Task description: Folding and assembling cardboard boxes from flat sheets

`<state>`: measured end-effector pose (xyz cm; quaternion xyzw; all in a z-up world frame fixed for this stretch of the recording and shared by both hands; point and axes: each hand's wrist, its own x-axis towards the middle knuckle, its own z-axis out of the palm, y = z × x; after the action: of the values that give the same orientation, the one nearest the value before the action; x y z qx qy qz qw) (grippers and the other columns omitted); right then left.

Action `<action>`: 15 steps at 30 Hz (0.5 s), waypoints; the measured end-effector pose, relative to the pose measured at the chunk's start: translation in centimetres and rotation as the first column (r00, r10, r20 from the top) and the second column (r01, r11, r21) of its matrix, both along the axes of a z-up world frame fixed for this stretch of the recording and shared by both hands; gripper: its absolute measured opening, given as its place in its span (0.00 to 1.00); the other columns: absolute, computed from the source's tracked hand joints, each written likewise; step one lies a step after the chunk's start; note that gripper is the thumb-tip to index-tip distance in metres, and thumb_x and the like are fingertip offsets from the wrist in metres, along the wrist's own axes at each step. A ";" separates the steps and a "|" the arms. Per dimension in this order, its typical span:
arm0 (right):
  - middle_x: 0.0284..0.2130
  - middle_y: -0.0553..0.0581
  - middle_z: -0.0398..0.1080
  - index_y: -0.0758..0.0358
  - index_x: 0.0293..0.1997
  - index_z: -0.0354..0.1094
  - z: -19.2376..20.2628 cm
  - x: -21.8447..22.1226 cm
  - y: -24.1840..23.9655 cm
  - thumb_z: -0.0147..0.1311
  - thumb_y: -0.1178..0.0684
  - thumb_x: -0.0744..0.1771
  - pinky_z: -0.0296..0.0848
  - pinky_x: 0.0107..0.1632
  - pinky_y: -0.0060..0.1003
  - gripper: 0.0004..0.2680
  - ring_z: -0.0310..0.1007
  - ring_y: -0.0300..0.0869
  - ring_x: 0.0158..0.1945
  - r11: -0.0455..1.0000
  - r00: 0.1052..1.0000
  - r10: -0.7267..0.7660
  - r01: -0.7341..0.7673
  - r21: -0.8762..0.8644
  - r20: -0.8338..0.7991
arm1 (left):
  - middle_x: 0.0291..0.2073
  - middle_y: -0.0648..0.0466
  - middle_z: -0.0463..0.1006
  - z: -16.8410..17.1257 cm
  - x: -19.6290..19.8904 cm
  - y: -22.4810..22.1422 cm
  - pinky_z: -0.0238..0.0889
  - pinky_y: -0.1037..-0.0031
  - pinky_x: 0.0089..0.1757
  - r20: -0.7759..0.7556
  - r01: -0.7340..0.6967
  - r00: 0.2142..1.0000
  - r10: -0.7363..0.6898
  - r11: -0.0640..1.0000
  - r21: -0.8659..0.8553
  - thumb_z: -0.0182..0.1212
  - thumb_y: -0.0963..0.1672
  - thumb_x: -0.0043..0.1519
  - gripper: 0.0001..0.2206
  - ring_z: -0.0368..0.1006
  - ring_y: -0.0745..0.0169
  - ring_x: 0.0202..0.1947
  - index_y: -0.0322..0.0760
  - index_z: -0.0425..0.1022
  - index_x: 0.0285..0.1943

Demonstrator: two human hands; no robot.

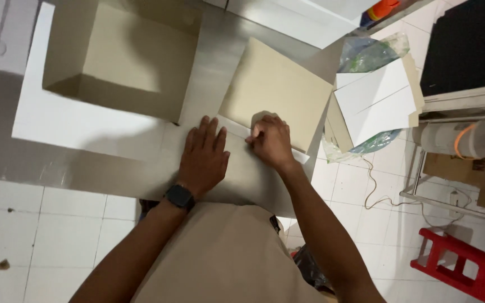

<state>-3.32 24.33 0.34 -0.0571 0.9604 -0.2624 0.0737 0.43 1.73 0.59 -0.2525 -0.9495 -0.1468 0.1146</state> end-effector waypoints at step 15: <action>0.32 0.51 0.71 0.50 0.25 0.69 1.8 0.5 -1.9 0.62 0.52 0.62 0.67 0.52 0.52 0.06 0.71 0.54 0.45 0.994 0.994 0.102 -0.101 -0.027 0.027 | 0.62 0.42 0.73 -0.9 0.4 0.7 0.57 0.51 0.63 -0.066 0.104 0.992 -0.105 0.994 -0.015 0.58 0.55 0.64 0.29 0.64 0.41 0.69 0.33 0.72 0.67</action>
<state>-2.80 22.38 2.18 -0.1033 0.9517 -0.2715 0.0997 0.81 2.40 -0.30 -0.3072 -0.9314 -0.1389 0.1371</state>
